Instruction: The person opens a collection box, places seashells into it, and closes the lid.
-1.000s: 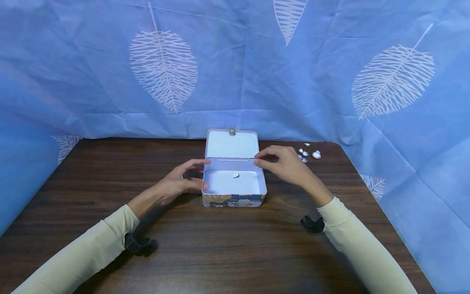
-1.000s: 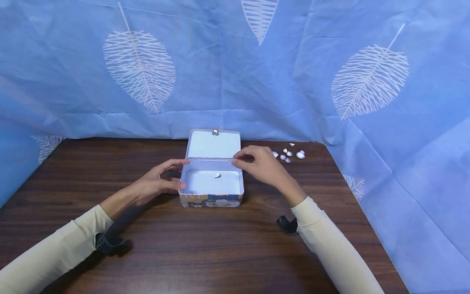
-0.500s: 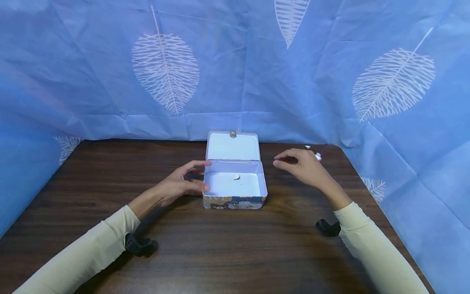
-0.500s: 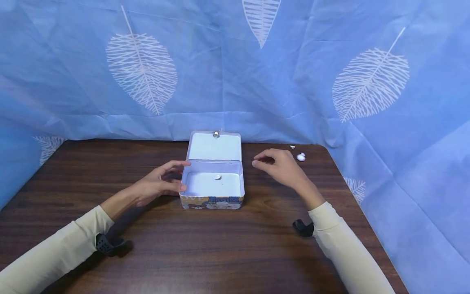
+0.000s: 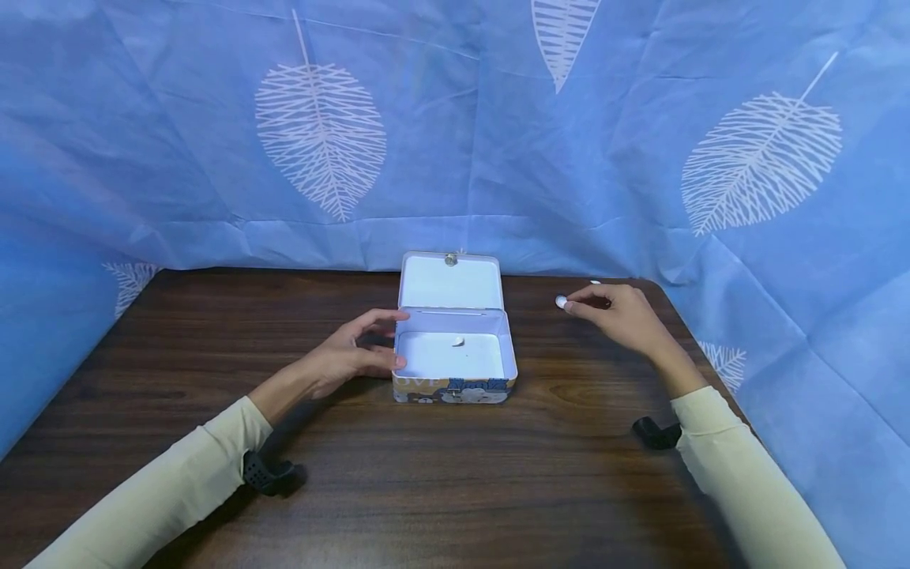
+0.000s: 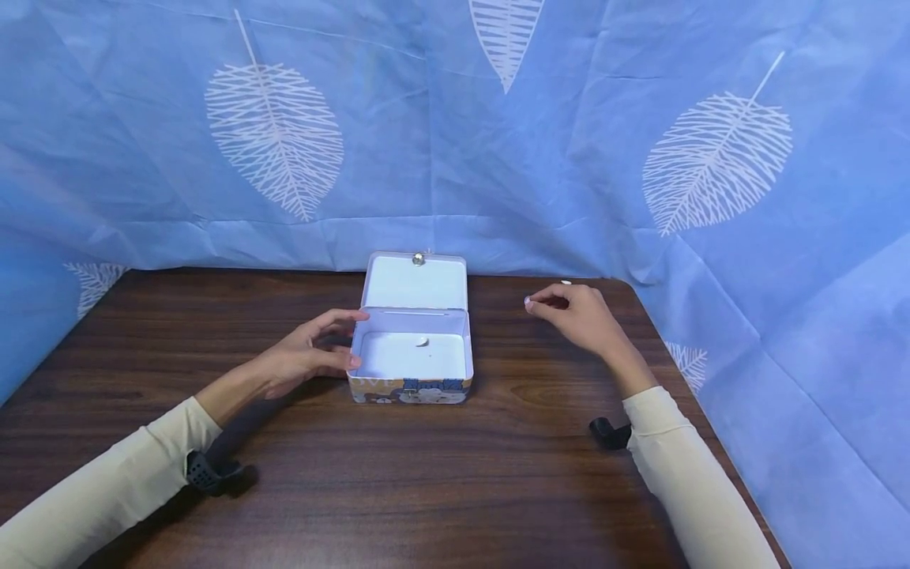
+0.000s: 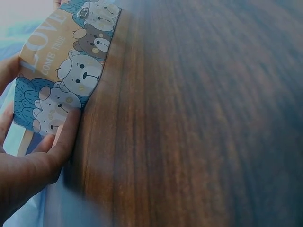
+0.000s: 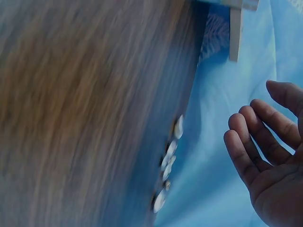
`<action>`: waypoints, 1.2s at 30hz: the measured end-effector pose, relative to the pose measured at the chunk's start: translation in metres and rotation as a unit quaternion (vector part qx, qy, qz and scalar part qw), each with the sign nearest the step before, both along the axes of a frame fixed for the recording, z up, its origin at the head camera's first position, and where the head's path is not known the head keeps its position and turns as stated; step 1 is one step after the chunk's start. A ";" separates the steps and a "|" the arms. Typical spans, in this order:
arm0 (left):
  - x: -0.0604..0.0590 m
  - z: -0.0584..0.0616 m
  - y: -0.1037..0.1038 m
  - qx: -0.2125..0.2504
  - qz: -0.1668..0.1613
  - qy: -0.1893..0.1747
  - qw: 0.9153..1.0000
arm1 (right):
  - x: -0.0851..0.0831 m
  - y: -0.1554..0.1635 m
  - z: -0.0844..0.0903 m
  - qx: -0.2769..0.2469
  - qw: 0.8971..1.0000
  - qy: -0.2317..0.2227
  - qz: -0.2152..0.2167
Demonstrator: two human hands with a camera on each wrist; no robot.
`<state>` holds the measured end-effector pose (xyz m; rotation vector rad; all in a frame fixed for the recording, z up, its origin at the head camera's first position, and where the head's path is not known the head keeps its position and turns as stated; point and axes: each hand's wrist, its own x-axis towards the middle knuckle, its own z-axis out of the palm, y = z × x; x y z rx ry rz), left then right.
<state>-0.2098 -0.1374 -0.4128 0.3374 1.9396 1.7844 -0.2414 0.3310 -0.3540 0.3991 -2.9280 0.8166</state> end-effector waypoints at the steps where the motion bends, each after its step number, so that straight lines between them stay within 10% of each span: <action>1: 0.000 0.000 0.000 0.000 0.001 0.000 1.000 | -0.002 0.003 -0.001 0.001 1.000 -0.001 -0.004; 36: -0.002 -0.001 0.000 -0.005 0.001 0.003 1.000 | -0.050 0.060 -0.037 0.023 0.993 -0.106 -0.050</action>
